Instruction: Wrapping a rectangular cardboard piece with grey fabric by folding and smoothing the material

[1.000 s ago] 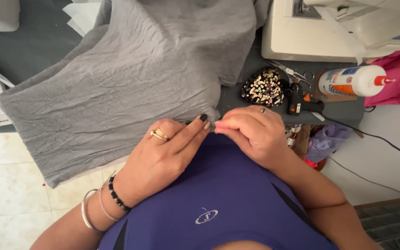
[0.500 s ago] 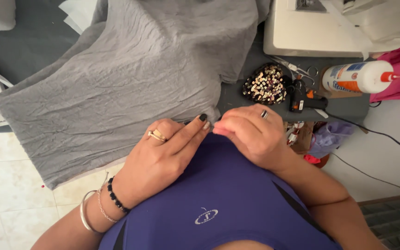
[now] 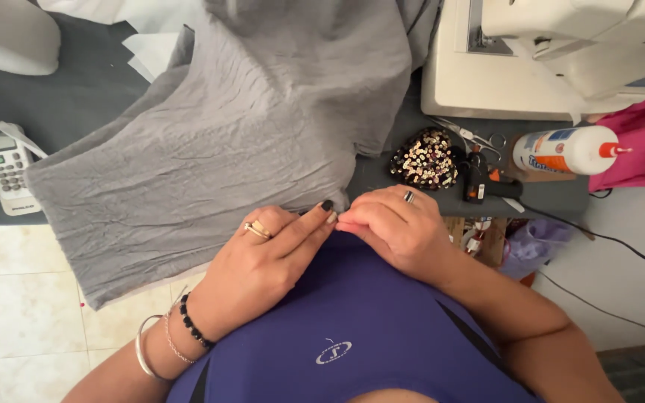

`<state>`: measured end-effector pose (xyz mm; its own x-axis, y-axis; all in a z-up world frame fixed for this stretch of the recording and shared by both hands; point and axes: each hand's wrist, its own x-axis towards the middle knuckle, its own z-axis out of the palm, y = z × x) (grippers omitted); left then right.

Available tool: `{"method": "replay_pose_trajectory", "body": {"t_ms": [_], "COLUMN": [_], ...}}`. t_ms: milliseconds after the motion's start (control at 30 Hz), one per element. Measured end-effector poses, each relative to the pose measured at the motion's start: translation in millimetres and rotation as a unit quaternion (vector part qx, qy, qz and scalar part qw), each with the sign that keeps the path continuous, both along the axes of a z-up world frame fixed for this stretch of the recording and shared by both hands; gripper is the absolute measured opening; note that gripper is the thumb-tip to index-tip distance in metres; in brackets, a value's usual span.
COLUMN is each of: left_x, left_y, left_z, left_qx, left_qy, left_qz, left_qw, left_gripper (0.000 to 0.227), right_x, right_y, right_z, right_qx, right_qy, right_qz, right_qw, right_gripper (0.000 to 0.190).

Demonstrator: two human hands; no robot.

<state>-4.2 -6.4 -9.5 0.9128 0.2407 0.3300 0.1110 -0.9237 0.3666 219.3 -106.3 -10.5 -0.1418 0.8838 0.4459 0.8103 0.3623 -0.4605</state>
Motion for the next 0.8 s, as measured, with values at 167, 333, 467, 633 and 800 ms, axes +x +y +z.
{"method": "replay_pose_trajectory", "body": {"t_ms": [167, 333, 467, 633, 800], "left_x": [0, 6, 11, 20, 24], "left_y": [-1, 0, 0, 0, -1], "left_z": [2, 9, 11, 18, 14], "left_qx": [-0.01, -0.004, -0.009, 0.006, 0.024], "left_qy": [-0.003, -0.018, -0.056, -0.057, -0.057], "left_qz": [0.008, 0.012, 0.014, 0.015, 0.01], "left_qw": [1.0, 1.0, 0.998, 0.998, 0.998], "left_gripper": [0.032, 0.027, 0.023, 0.016, 0.016], "right_x": [4, 9, 24, 25, 24], "right_y": [-2, -2, -6, -1, 9], "right_z": [-5, -5, -22, -49, -75], "right_qx": [-0.029, -0.032, -0.118, -0.125, -0.012], "right_qy": [0.042, 0.076, 0.171, 0.164, 0.092], "right_qz": [-0.011, 0.014, 0.039, 0.002, -0.001], "right_qw": [0.999, 0.997, 0.977, 0.979, 0.996], "right_gripper": [0.013, 0.011, 0.021, 0.024, 0.012]}}
